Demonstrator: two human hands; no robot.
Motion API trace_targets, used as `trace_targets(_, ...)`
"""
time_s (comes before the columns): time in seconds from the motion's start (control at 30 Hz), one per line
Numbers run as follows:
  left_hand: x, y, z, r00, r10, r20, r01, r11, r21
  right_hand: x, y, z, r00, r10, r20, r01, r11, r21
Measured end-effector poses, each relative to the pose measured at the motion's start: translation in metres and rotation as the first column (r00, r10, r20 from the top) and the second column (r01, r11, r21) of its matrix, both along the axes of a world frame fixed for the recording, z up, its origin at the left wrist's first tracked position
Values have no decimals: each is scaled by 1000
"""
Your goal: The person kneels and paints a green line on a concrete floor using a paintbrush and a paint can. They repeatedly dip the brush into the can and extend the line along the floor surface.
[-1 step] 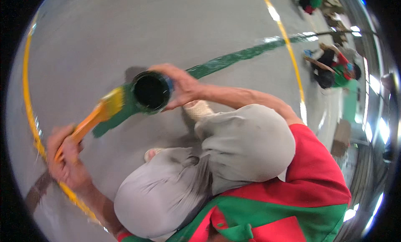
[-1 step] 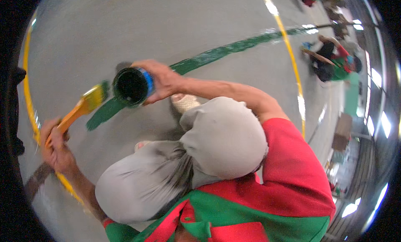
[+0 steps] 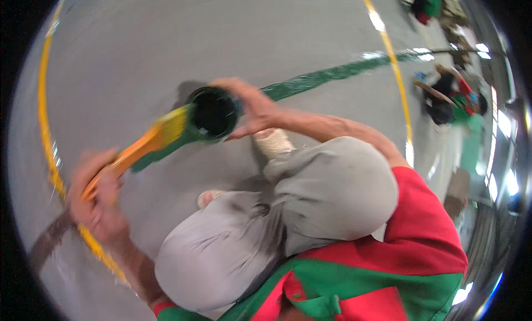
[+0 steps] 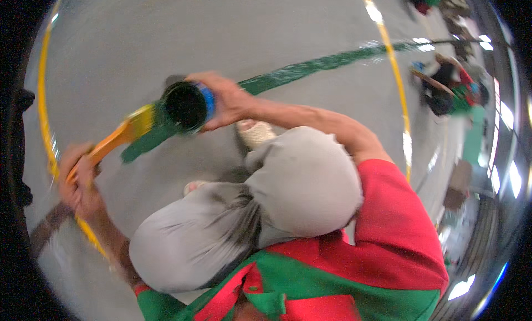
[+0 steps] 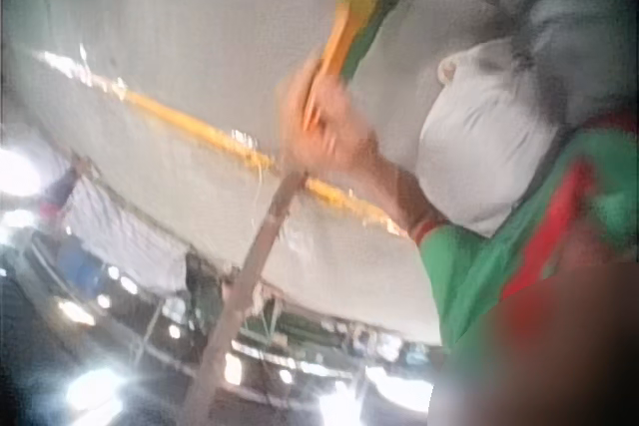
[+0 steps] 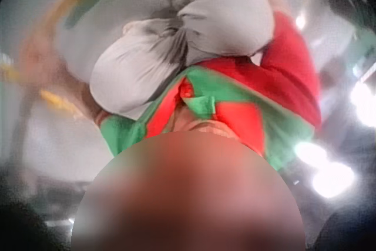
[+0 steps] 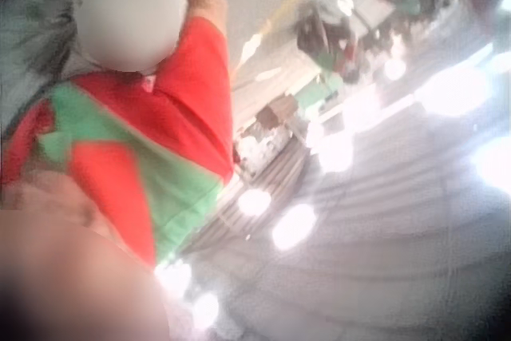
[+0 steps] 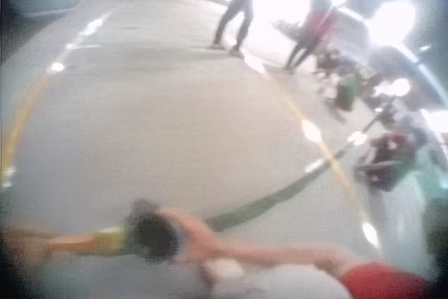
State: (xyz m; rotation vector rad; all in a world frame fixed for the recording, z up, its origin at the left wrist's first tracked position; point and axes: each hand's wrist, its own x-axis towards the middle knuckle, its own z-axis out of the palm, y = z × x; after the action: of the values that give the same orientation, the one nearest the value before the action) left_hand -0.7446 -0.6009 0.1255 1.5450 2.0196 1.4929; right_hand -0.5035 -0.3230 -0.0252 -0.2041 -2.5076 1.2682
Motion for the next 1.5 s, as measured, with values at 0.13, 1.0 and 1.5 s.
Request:
trace_targets(0.13,16,30,17,983,-156,-97,146,983,-108,-18,2,-7,997,21,73,-17,998,-59)
trace_targets(1.0,37,29,13,819,549,168,-475,812,-339,-115,19,-28,920,390,-46,-392,919,-42)
trace_targets(1.5,10,-57,-70,575,521,631,-563,811,-156,-163,-47,-24,900,431,-60,-433,902,-6)
